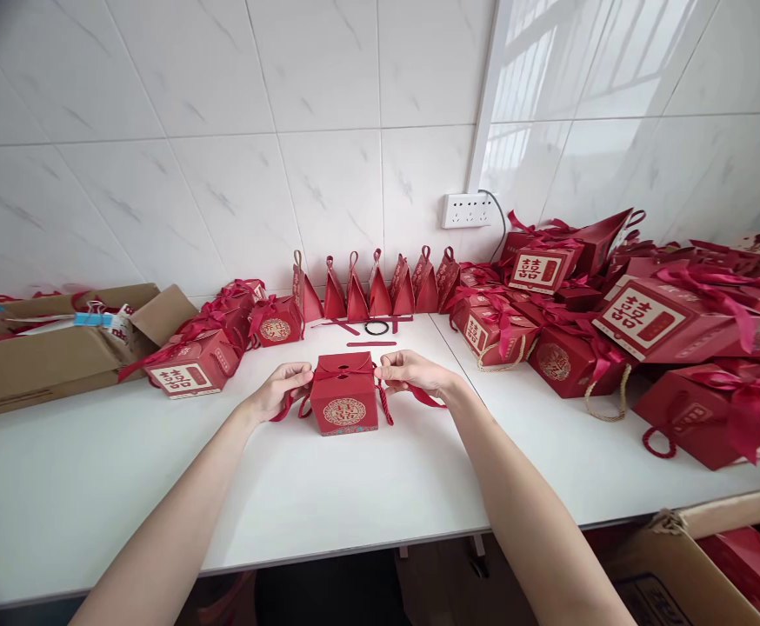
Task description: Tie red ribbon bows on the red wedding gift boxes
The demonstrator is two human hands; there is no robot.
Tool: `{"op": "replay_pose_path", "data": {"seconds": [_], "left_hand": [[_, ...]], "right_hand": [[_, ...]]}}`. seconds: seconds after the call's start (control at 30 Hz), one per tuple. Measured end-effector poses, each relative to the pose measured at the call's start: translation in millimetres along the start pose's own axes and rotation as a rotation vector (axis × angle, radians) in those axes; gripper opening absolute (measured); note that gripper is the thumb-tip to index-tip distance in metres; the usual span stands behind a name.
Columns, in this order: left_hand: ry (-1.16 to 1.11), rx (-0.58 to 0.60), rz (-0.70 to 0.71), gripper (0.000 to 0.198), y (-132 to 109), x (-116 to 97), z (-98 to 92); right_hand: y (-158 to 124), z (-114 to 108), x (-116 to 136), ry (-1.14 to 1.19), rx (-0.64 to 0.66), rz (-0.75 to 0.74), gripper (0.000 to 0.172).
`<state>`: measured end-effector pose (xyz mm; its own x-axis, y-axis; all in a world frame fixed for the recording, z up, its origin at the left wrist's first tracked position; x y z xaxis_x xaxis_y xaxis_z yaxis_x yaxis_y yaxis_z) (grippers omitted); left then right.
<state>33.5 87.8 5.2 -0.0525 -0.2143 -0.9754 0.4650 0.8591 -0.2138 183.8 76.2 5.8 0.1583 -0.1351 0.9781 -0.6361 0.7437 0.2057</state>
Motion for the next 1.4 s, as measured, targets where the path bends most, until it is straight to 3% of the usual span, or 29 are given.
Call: {"op": "replay_pose_path", "data": {"seconds": [0.17, 0.27, 0.37, 0.47, 0.63, 0.83, 1.03, 1.2, 1.4], "left_hand": [[0.007, 0.006, -0.008, 0.043, -3.5, -0.1, 3.5], [0.0, -0.004, -0.002, 0.041, -5.4, -3.7, 7.1], [-0.005, -0.005, 0.012, 0.04, -6.1, -7.2, 12.8], [0.013, 0.035, -0.003, 0.038, -4.7, -3.9, 21.3], [0.059, 0.102, -0.021, 0.032, -3.2, 3.2, 29.4], [0.147, 0.093, -0.133, 0.03, -15.1, -3.2, 28.7], [0.428, -0.114, -0.151, 0.025, -31.1, -38.0, 16.2], [0.827, -0.165, -0.026, 0.032, -42.9, -79.2, 35.0], [1.148, -0.219, 0.057, 0.012, -44.9, -103.4, 52.4]], "right_hand": [[-3.8, 7.5, 2.5, 0.006, 0.041, 0.04, 0.035], [-2.8, -0.3, 21.5, -0.058, -0.077, -0.061, 0.034], [-3.9, -5.7, 47.6, -0.175, -0.219, -0.205, 0.022], [-4.3, 7.6, 64.2, -0.272, -0.227, -0.278, 0.019], [0.2, 28.5, 67.1, -0.317, -0.223, -0.315, 0.02], [4.3, 16.5, 61.9, -0.516, -0.376, -0.32, 0.018], [6.2, 16.5, 55.9, -0.493, -0.365, -0.297, 0.019], [6.9, 18.4, 56.8, -0.488, -0.351, -0.316, 0.019], [8.6, 18.8, 53.6, -0.365, -0.352, -0.344, 0.012]]}}
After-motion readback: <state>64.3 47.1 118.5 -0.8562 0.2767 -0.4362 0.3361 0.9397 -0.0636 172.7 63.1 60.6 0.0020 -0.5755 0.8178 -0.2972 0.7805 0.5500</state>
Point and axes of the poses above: each hand's wrist, its own y-axis towards the middle knuckle, its own z-axis out of the palm, x = y × z, the point moved 10 cm from there along y, towards the middle knuckle, and after that the axes turned 12 degrees about -z, right-handed, at the moved point
